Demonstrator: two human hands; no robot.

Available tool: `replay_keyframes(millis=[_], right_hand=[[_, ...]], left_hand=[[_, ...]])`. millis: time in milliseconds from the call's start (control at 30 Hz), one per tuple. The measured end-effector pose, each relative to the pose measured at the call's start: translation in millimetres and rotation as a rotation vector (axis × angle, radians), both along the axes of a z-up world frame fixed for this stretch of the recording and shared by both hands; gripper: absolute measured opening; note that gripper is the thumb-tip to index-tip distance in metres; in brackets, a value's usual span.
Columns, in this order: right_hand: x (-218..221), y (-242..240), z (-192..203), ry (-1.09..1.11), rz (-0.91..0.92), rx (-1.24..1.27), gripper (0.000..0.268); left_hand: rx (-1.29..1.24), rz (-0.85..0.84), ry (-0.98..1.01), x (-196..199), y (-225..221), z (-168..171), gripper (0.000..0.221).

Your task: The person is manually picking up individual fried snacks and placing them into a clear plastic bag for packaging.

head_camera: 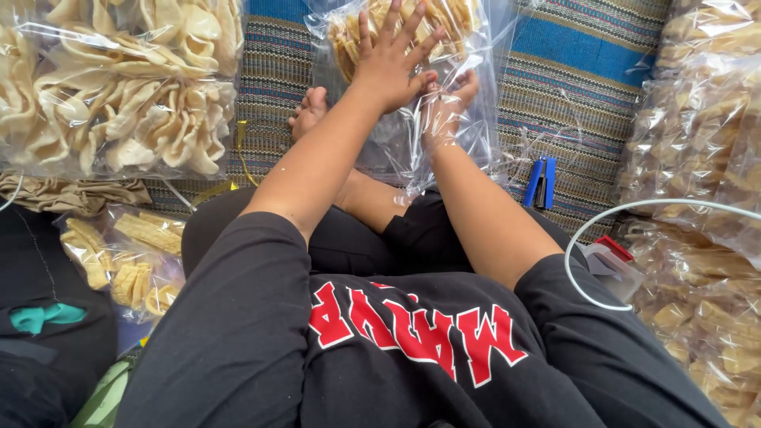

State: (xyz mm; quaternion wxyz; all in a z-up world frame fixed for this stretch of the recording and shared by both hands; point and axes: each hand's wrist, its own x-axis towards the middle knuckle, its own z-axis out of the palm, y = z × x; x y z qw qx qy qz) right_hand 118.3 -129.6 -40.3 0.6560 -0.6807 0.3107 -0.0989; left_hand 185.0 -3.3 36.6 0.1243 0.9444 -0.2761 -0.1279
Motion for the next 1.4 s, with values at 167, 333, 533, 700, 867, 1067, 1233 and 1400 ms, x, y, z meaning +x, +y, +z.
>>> replay_keyframes(millis=[167, 333, 533, 700, 867, 1067, 1233, 1400], right_hand=[[2.0, -10.1, -17.7, 0.114, 0.138, -0.252, 0.087], [3.0, -7.9, 13.6, 0.031, 0.185, -0.198, 0.085], [6.8, -16.5, 26.8, -0.153, 0.204, -0.081, 0.069], [15.5, -8.5, 30.1, -0.323, 0.208, 0.044, 0.059], [29.5, -9.5, 15.5, -0.501, 0.214, 0.150, 0.055], [13.5, -52.2, -43.3, -0.692, 0.210, 0.251, 0.059], [15.3, -4.7, 23.9, -0.462, 0.357, -0.616, 0.013], [-1.4, 6.5, 42.8, -0.334, 0.723, -0.991, 0.055]], left_hand=[[-0.091, 0.075, -0.069, 11.7, -33.3, 0.8, 0.057], [-0.125, -0.254, 0.084, 12.9, -89.0, 15.8, 0.049], [-0.268, -0.334, 0.196, -6.1, -120.4, -4.1, 0.018], [-0.154, -0.416, 0.303, -30.4, -121.0, 29.4, 0.009], [-0.243, -0.384, 0.111, -43.8, -105.0, 49.5, 0.005], [-0.493, -0.145, -0.204, -126.2, -8.3, 110.7, 0.051], [-0.261, -0.008, -0.355, -142.4, 46.5, 64.6, 0.059], [-0.277, 0.122, -0.156, -120.9, 49.0, 10.5, 0.023]])
